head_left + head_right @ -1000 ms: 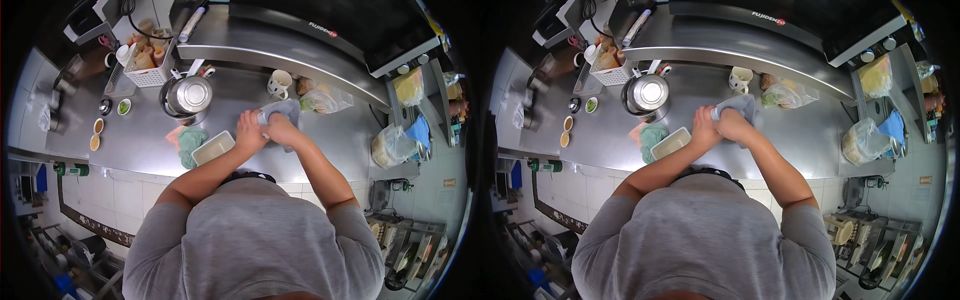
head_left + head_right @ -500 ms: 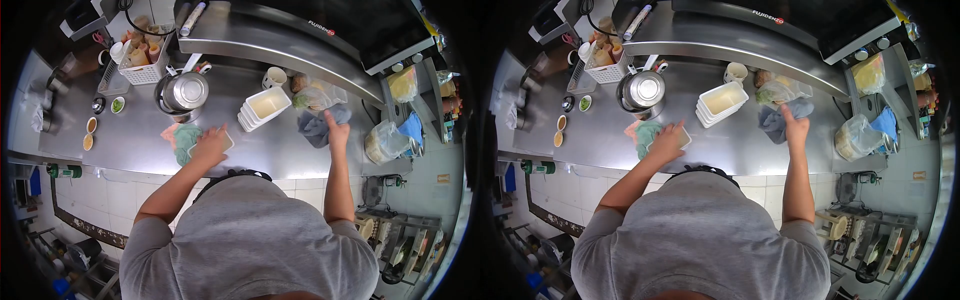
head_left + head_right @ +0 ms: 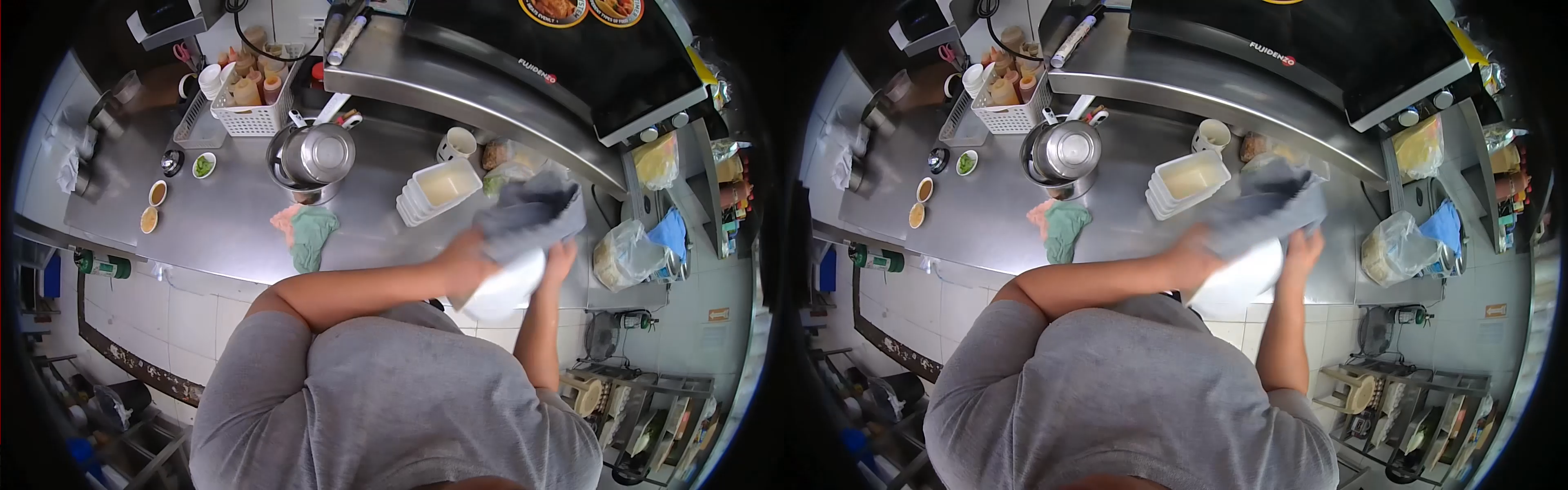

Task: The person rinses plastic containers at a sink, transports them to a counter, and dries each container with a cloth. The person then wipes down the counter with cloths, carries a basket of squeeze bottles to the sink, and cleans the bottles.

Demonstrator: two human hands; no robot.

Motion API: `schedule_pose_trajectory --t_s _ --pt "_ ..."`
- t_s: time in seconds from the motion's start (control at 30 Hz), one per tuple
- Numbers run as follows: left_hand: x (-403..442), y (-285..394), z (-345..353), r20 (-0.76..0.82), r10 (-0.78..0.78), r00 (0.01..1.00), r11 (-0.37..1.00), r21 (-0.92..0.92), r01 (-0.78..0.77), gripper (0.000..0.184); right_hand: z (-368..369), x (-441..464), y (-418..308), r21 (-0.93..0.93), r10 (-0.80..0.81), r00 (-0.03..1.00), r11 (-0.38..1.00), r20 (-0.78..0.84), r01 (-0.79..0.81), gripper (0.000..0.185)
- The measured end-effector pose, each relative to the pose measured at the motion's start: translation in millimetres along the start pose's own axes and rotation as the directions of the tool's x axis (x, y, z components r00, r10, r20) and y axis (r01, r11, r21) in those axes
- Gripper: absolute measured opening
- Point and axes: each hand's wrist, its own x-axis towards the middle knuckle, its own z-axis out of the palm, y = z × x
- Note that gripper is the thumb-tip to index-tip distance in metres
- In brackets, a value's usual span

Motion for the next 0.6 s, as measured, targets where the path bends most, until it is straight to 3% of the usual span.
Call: schedule_pose_trajectory --t_s 0.03,0.1,0.13,0.2,0.23,0.27,0.33,0.37,0.4,0.47,0.53,0.57,0.6 --pt "3.9 46.8 -4.9 0.18 -0.271 0.945 0.921 -0.236 0.309 0.057 -36.5 21.7 37.7 -0.463 0.001 1.0 0.886 -0.017 -0.009 0.039" --pt "3.7 54.8 -3.2 0.103 -0.145 0.984 0.979 -0.132 0.158 0.065 -55.2 41.2 52.3 -0.509 -0.19 0.936 0.798 0.297 0.323 0.045" --pt "9.1 49.4 -8.2 0.024 -0.061 0.998 0.995 -0.074 0.063 0.065 -59.8 39.4 56.6 -0.568 -0.098 0.979 0.803 0.176 0.183 0.05" --pt "15.6 20.8 -28.1 -0.198 -0.058 0.978 0.998 -0.007 0.058 0.064 -63.9 44.8 70.5 -0.62 0.066 0.996 0.779 -0.067 -0.093 0.063" --pt "17.8 10.2 -35.4 -0.304 -0.058 0.951 0.997 0.027 0.069 0.064 -40.7 32.9 24.2 -0.182 0.31 0.948 0.938 0.069 -0.294 0.08" --pt "20.3 6.9 -36.8 -0.307 -0.02 0.951 0.999 0.038 0.034 0.063 -20.4 24.5 11.2 -0.061 0.215 0.942 0.977 0.257 -0.206 0.083" --pt "22.2 3.3 -35.9 -0.303 0.054 0.951 0.998 0.058 -0.038 0.063 16.0 16.9 -0.5 0.229 -0.055 0.835 0.97 0.548 -0.087 0.089" --pt "22.2 5.2 -37.8 -0.215 0.068 0.974 0.993 0.106 -0.046 0.062 30.3 17.1 -8.7 0.202 -0.073 0.825 0.978 0.561 -0.05 0.089" --pt "24.9 10.3 -42.6 -0.201 0.125 0.972 0.949 0.31 -0.058 0.061 44.0 19.9 -16.5 0.176 -0.093 0.812 0.984 0.576 -0.012 0.09" --pt "32.1 18.9 -57.1 -0.15 0.221 0.964 0.737 0.673 -0.065 0.06 58.4 36.2 -12.9 0.122 -0.09 0.816 0.992 0.571 0.024 0.09" --pt "45.0 2.3 -65.2 -0.092 0.101 0.991 0.629 0.778 0.008 0.06 60.5 55.3 16.2 0.063 -0.041 0.849 0.998 0.527 0.009 0.086" --pt "53.6 -9.6 -68.4 -0.073 0.039 0.997 0.563 0.825 0.039 0.061 61.6 60.9 30.6 -0.044 -0.003 0.877 0.999 0.481 0.027 0.075" --pt "59.7 -29.6 -68.8 -0.04 -0.02 0.999 0.483 0.874 0.044 0.06 60.4 65.8 44.5 -0.09 0.077 0.895 0.995 0.44 -0.042 0.072"
